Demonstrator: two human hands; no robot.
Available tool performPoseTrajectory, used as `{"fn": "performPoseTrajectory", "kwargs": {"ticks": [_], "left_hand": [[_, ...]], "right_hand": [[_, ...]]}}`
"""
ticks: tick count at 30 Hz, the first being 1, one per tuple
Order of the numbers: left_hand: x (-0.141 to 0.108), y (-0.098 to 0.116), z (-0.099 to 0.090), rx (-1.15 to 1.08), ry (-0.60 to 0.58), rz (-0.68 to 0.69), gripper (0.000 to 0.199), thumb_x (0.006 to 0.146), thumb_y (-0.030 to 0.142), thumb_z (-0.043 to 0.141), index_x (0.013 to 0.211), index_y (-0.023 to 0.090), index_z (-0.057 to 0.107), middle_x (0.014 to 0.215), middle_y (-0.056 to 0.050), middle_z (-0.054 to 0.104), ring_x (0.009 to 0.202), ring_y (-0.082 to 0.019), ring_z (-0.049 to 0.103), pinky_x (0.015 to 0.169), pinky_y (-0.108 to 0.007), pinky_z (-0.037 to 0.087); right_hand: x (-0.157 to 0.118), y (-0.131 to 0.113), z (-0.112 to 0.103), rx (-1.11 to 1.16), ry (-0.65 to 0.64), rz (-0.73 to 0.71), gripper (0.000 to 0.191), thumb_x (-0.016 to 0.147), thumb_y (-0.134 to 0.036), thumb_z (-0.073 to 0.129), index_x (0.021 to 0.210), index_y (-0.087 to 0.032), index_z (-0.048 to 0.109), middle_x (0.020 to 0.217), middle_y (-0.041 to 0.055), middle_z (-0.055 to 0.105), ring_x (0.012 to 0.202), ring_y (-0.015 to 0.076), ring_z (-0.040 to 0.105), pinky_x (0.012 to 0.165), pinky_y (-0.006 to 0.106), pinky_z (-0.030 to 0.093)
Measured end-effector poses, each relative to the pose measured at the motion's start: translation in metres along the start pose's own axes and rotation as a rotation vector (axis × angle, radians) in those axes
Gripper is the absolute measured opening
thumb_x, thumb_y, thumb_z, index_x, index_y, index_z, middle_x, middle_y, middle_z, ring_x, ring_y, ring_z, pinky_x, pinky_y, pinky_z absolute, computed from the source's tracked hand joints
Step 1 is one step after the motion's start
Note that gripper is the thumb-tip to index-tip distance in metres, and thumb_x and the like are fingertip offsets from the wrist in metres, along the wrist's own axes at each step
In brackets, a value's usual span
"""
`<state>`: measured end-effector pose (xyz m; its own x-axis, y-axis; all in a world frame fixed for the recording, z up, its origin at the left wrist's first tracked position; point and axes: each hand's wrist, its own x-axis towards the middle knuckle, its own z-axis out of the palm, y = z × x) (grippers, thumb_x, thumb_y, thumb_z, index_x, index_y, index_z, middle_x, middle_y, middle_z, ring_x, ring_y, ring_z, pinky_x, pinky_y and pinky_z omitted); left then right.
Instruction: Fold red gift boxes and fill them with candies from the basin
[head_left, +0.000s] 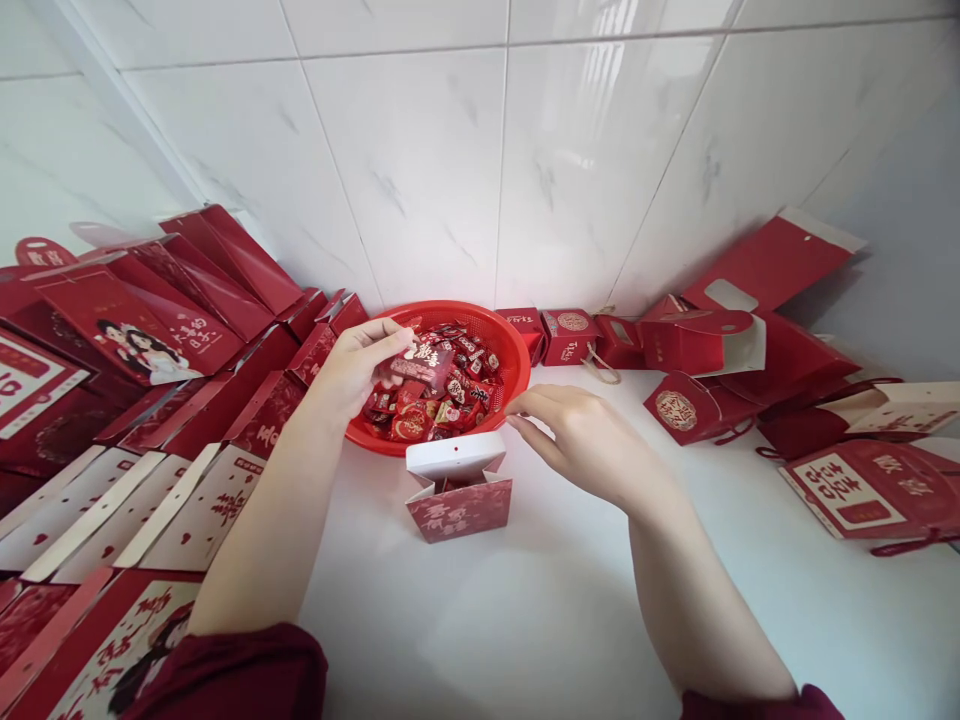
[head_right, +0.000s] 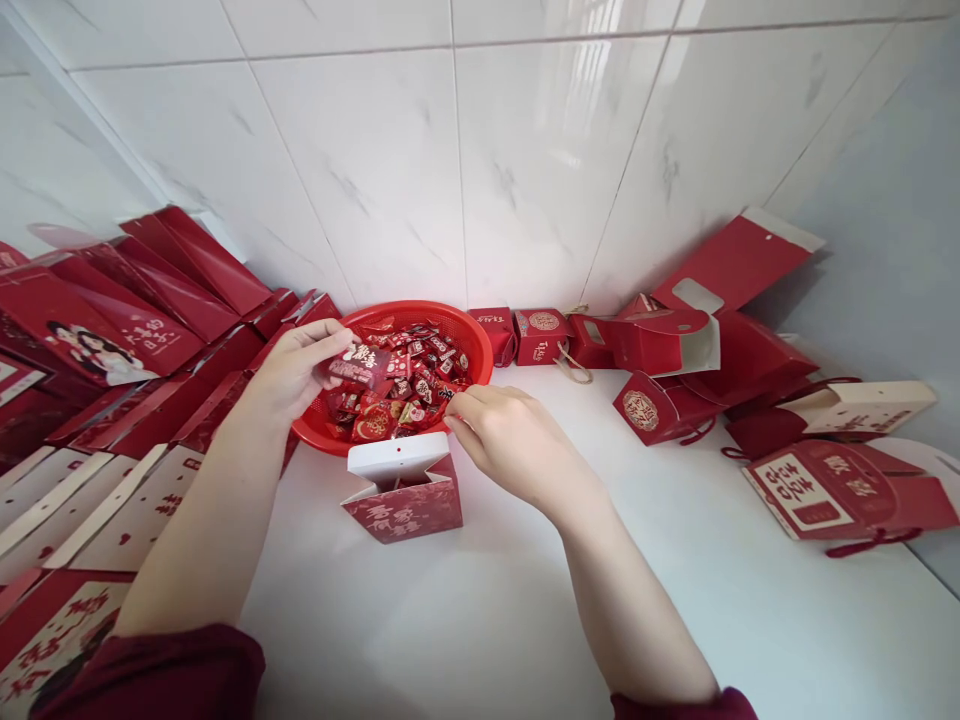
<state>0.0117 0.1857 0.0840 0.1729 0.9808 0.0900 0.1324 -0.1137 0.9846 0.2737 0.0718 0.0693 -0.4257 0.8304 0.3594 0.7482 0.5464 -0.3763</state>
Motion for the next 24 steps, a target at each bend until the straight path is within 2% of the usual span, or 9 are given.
{"fn": "performPoseTrajectory", "kwargs": {"ticks": [3, 7, 12, 17, 21, 24], "left_hand": [[-0.045, 0.017, 0.01, 0.084, 0.017, 0.187, 0.024, 0.075, 0.035, 0.077, 0.071, 0.016, 0.062, 0.067, 0.001, 0.065, 0.057, -0.009, 0.057, 0.053, -0.019, 0.043], [-0.082, 0.023, 0.014, 0.367, -0.06, 0.266, 0.016, 0.081, 0.029, 0.073, 0.073, 0.017, 0.066, 0.068, 0.0, 0.068, 0.06, -0.01, 0.06, 0.056, -0.019, 0.047], [-0.087, 0.015, 0.014, 0.615, -0.242, 0.369, 0.016, 0.087, 0.033, 0.067, 0.079, 0.02, 0.072, 0.076, 0.001, 0.073, 0.067, -0.011, 0.064, 0.06, -0.019, 0.045], [-0.088, 0.011, 0.015, 0.849, -0.415, 0.422, 0.018, 0.09, 0.035, 0.063, 0.082, 0.022, 0.072, 0.071, 0.003, 0.07, 0.062, -0.01, 0.061, 0.058, -0.02, 0.039], [-0.1, 0.016, 0.011, 0.897, -0.552, 0.495, 0.012, 0.087, 0.027, 0.065, 0.078, 0.024, 0.071, 0.07, 0.005, 0.07, 0.06, -0.009, 0.06, 0.056, -0.022, 0.039], [-0.115, 0.024, 0.01, 0.892, -0.633, 0.546, 0.01, 0.087, 0.024, 0.065, 0.08, 0.026, 0.072, 0.072, 0.005, 0.071, 0.06, -0.01, 0.062, 0.056, -0.023, 0.041]], "right_hand": [[0.0, -0.001, 0.001, 0.025, 0.004, -0.019, 0.02, 0.099, -0.021, 0.046, 0.101, -0.02, 0.066, 0.091, 0.0074, 0.069, 0.082, 0.0208, 0.063, 0.072, 0.032, 0.047], [0.002, -0.002, 0.005, 0.051, -0.004, -0.037, 0.021, 0.1, -0.024, 0.046, 0.099, -0.02, 0.066, 0.088, 0.0074, 0.069, 0.079, 0.0203, 0.063, 0.07, 0.032, 0.047], [0.004, -0.003, 0.008, 0.07, -0.027, -0.026, 0.019, 0.099, -0.023, 0.048, 0.097, -0.02, 0.066, 0.088, 0.0067, 0.069, 0.079, 0.0198, 0.063, 0.071, 0.032, 0.046], [0.006, -0.01, 0.017, 0.156, -0.107, -0.062, 0.015, 0.096, -0.019, 0.052, 0.096, -0.02, 0.067, 0.094, 0.006, 0.07, 0.085, 0.0188, 0.064, 0.076, 0.031, 0.048], [0.007, -0.013, 0.023, 0.252, -0.231, -0.063, 0.018, 0.095, -0.016, 0.052, 0.102, -0.022, 0.068, 0.095, 0.0038, 0.071, 0.085, 0.0175, 0.064, 0.077, 0.03, 0.049], [0.005, -0.014, 0.02, 0.298, -0.233, -0.064, 0.019, 0.09, -0.013, 0.057, 0.105, -0.022, 0.065, 0.093, 0.003, 0.069, 0.082, 0.0169, 0.062, 0.072, 0.029, 0.049]]}}
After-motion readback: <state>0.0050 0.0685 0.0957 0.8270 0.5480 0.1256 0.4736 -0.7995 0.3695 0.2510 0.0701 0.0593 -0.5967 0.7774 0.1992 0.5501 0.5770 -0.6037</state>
